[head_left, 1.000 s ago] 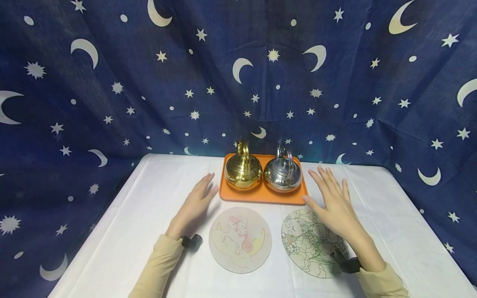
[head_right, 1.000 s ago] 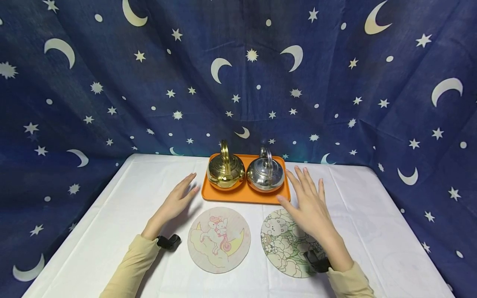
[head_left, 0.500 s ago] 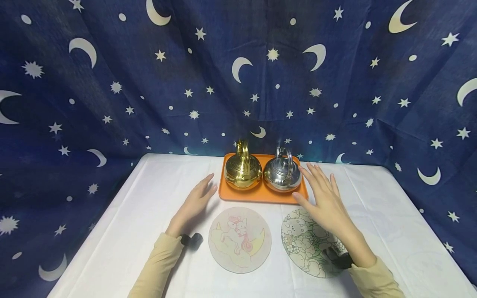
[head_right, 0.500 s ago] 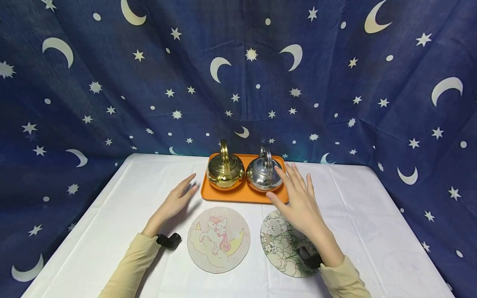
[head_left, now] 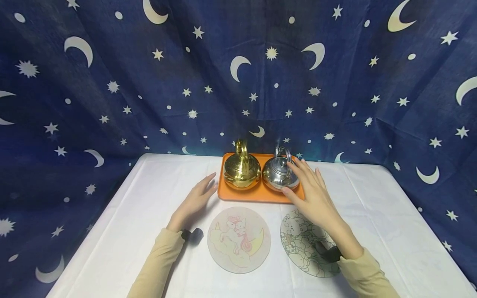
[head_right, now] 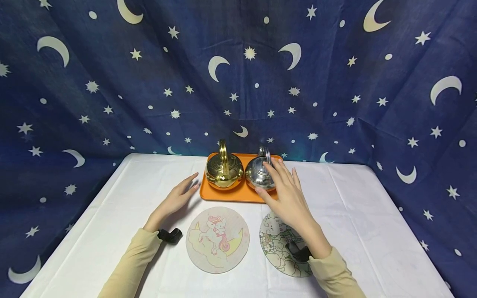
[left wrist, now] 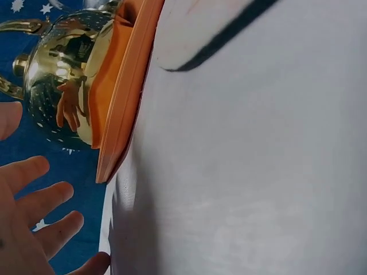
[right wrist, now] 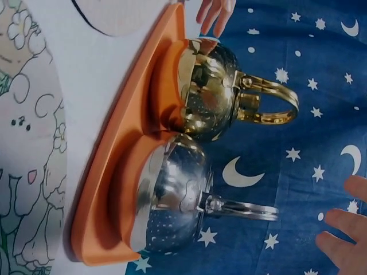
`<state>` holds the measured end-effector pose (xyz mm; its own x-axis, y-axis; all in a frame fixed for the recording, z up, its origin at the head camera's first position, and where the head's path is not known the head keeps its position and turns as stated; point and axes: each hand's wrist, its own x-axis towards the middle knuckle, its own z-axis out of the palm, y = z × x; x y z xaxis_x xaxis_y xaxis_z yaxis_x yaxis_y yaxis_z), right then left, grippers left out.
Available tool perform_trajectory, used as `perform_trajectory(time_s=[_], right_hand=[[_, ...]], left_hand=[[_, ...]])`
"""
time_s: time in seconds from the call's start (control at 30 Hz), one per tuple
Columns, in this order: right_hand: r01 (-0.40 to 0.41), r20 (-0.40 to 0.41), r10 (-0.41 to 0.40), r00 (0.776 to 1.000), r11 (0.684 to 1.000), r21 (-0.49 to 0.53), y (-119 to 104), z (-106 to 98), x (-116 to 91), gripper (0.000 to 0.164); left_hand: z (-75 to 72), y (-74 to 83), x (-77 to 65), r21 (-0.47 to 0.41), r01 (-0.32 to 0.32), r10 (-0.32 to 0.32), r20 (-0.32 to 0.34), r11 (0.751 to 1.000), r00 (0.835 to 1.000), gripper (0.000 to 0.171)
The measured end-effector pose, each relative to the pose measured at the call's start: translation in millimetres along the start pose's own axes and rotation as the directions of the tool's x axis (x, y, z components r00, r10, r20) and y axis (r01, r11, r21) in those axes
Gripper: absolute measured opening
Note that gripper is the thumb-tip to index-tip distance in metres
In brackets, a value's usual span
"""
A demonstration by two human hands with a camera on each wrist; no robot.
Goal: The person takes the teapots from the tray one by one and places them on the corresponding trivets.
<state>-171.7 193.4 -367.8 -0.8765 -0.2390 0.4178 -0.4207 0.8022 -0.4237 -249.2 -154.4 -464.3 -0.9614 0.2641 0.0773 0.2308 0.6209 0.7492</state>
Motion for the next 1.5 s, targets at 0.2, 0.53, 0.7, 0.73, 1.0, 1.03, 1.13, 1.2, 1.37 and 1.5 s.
perform_trajectory(time_s=[0.2, 0.53, 0.7, 0.73, 1.0, 1.03, 1.13, 1.2, 1.37, 1.5], right_hand=[[0.002, -0.005, -0.002, 1.0, 1.0, 0.022, -5, 4, 6, 0.067], [-0.004, 0.025, 0.002, 1.0, 0.997, 0.074, -10, 13, 17, 0.066], [-0.006, 0.025, 0.003, 1.0, 0.995, 0.101, -12, 19, 23, 0.066], [-0.007, 0.027, 0.004, 1.0, 0.994, 0.105, -12, 21, 24, 0.066], [-0.057, 0.062, 0.05, 0.997, 0.991, 0.119, -18, 28, 33, 0.066], [-0.062, 0.066, 0.054, 0.996, 0.991, 0.123, -18, 28, 34, 0.066], [-0.063, 0.071, 0.054, 0.996, 0.988, 0.144, -22, 30, 37, 0.065], [-0.057, 0.066, 0.047, 0.997, 0.985, 0.16, -23, 31, 40, 0.065], [-0.051, 0.072, 0.038, 0.997, 0.983, 0.178, -26, 34, 46, 0.063], [-0.069, 0.093, 0.051, 0.994, 0.978, 0.195, -28, 38, 50, 0.064]], left_hand=[[0.2, -4.2, 2.6, -0.012, -0.019, 0.019, 0.026, 1.0, 0.999, 0.056], [7.1, -12.0, 7.0, 0.018, -0.094, 0.094, 0.029, 0.995, 0.995, 0.054], [8.1, -12.9, 9.2, 0.026, -0.077, 0.075, 0.061, 0.997, 0.995, 0.055], [8.4, -13.3, 9.7, 0.031, -0.079, 0.077, 0.061, 0.996, 0.995, 0.055], [14.1, -16.6, 11.1, 0.098, -0.102, 0.097, 0.053, 0.99, 0.994, 0.055], [14.5, -16.4, 11.1, 0.099, -0.095, 0.09, 0.056, 0.99, 0.994, 0.055], [15.6, -15.9, 11.0, 0.091, -0.07, 0.064, 0.068, 0.993, 0.996, 0.055], [16.4, -15.6, 11.2, 0.09, -0.07, 0.063, 0.071, 0.994, 0.995, 0.055], [18.4, -14.6, 11.3, 0.082, -0.099, 0.094, 0.062, 0.992, 0.994, 0.055], [19.7, -14.7, 11.1, 0.083, -0.106, 0.102, 0.049, 0.991, 0.994, 0.055]])
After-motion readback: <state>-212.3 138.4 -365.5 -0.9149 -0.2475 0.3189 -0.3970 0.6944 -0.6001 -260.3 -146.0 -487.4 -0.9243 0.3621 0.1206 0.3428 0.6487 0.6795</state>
